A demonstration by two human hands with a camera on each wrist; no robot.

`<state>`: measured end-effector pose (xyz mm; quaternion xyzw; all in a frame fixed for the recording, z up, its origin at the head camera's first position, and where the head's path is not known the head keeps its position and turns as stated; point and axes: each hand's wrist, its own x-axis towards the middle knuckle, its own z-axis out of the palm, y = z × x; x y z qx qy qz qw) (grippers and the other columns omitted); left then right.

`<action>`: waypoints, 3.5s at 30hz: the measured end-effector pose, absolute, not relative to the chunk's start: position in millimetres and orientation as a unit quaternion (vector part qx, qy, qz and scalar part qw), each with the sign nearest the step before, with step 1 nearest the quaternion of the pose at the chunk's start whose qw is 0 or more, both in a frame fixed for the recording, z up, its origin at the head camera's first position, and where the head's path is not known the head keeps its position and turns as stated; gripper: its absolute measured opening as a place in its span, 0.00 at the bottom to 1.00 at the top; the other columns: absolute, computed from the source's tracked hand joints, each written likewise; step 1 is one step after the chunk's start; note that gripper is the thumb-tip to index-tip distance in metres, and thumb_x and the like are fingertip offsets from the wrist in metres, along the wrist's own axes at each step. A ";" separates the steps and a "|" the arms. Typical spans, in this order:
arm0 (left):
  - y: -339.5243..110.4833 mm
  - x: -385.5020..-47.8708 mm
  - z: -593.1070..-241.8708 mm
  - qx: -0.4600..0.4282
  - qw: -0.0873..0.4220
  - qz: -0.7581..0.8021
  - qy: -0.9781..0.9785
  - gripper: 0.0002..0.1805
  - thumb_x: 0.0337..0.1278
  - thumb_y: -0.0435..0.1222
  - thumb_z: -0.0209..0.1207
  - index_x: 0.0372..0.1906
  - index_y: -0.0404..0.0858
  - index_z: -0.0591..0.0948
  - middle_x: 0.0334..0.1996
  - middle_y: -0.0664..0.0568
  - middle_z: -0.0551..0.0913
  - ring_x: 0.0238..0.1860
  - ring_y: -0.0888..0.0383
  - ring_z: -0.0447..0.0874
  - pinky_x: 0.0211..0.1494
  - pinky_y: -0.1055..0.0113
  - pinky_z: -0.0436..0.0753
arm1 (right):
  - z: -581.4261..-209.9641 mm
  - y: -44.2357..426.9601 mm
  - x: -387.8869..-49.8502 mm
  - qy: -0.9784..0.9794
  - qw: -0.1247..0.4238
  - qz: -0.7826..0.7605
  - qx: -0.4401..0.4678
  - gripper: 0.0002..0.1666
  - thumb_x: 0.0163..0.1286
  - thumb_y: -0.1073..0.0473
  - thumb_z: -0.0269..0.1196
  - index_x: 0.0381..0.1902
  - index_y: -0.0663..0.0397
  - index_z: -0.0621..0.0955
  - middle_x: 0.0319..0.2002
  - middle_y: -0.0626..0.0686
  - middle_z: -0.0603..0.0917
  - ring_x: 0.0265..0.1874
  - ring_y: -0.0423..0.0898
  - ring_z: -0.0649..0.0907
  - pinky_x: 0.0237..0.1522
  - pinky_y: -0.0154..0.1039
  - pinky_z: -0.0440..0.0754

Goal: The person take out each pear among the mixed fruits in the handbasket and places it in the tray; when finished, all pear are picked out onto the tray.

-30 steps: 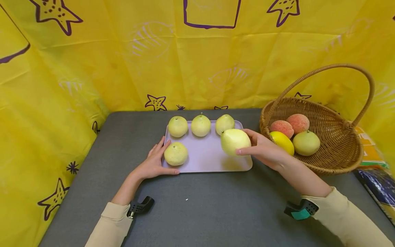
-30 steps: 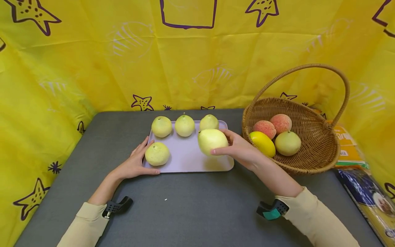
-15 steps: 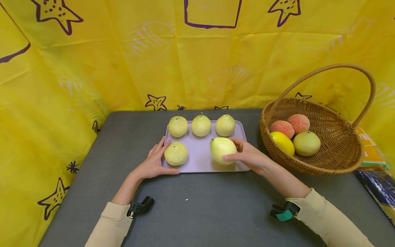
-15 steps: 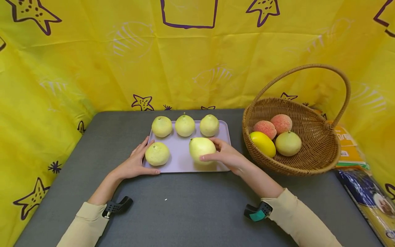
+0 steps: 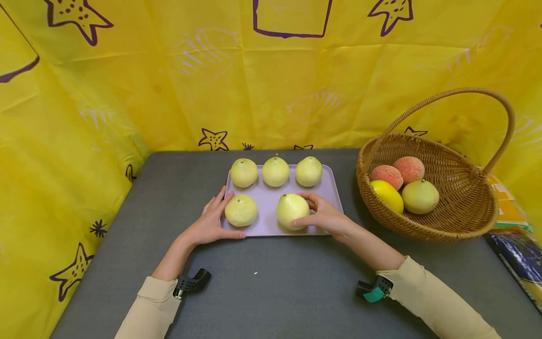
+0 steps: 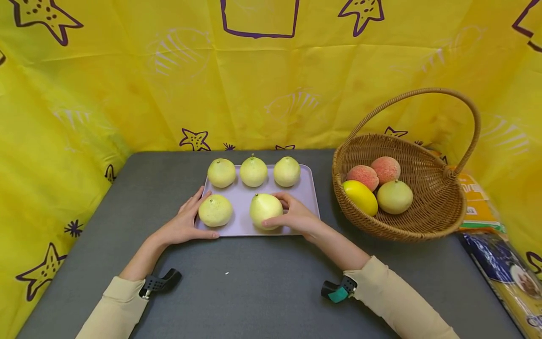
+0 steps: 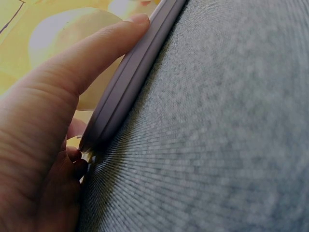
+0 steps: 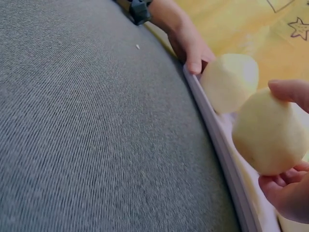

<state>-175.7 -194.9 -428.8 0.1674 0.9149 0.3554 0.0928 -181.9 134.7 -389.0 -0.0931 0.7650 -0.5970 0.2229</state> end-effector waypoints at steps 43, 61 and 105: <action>-195.6 -174.9 -428.5 0.178 0.088 0.365 0.910 0.68 0.35 0.57 0.76 0.78 0.37 0.48 0.77 0.41 0.33 0.75 0.37 0.31 0.70 0.37 0.37 | -407.6 106.4 -183.7 0.751 0.180 -0.614 -0.164 0.45 0.52 0.66 0.75 0.66 0.56 0.66 0.62 0.56 0.70 0.55 0.53 0.75 0.56 0.44 0.72; -194.5 -176.1 -429.2 0.178 0.087 0.362 0.911 0.67 0.37 0.56 0.75 0.78 0.37 0.48 0.77 0.40 0.34 0.75 0.35 0.31 0.69 0.36 0.37 | -395.9 117.0 -178.4 0.755 0.177 -0.614 -0.145 0.45 0.55 0.66 0.74 0.68 0.61 0.65 0.66 0.58 0.68 0.62 0.57 0.71 0.61 0.51 0.71; -195.3 -175.5 -429.0 0.178 0.091 0.356 0.913 0.67 0.38 0.57 0.75 0.78 0.36 0.48 0.77 0.40 0.33 0.74 0.34 0.31 0.69 0.35 0.36 | -290.9 234.4 -146.6 0.818 0.124 -0.507 -0.242 0.30 0.64 0.64 0.68 0.63 0.56 0.72 0.62 0.56 0.73 0.55 0.48 0.78 0.52 0.34 0.78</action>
